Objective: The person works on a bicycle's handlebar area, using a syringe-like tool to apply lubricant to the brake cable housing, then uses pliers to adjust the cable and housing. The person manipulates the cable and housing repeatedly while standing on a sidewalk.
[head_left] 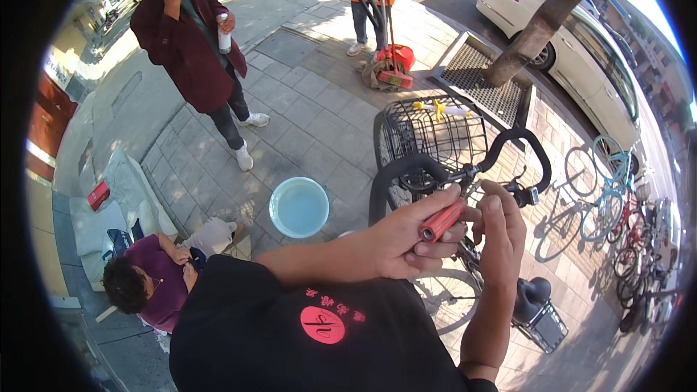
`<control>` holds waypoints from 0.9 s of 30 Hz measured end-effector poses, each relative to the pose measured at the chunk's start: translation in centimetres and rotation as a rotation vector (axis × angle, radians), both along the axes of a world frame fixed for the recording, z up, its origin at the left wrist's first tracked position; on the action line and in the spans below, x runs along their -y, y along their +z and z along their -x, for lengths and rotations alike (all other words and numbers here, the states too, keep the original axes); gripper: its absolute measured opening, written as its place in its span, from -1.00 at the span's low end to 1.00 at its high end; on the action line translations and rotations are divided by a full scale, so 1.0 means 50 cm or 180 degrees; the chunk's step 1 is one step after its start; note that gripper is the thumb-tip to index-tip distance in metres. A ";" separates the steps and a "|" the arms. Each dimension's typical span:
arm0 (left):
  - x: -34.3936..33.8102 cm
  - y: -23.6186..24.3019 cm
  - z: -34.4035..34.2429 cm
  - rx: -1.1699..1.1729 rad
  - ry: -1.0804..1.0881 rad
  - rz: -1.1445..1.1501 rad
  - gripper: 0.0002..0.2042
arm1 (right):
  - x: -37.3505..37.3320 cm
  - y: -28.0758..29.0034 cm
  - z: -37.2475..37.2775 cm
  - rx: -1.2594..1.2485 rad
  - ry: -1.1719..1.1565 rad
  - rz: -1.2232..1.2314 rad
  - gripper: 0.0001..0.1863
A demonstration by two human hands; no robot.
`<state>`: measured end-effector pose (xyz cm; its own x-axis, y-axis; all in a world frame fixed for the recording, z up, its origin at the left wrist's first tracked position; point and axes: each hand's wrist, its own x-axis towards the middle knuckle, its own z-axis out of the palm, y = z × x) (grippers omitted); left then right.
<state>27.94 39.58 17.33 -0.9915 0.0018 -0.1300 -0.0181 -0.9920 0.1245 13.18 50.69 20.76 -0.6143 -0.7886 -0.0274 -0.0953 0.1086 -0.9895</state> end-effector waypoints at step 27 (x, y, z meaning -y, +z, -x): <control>-0.007 -0.068 0.071 0.0757 0.0050 -0.0439 -0.55 | -0.057 0.042 -0.049 -0.2434 -0.0577 0.0175 -0.43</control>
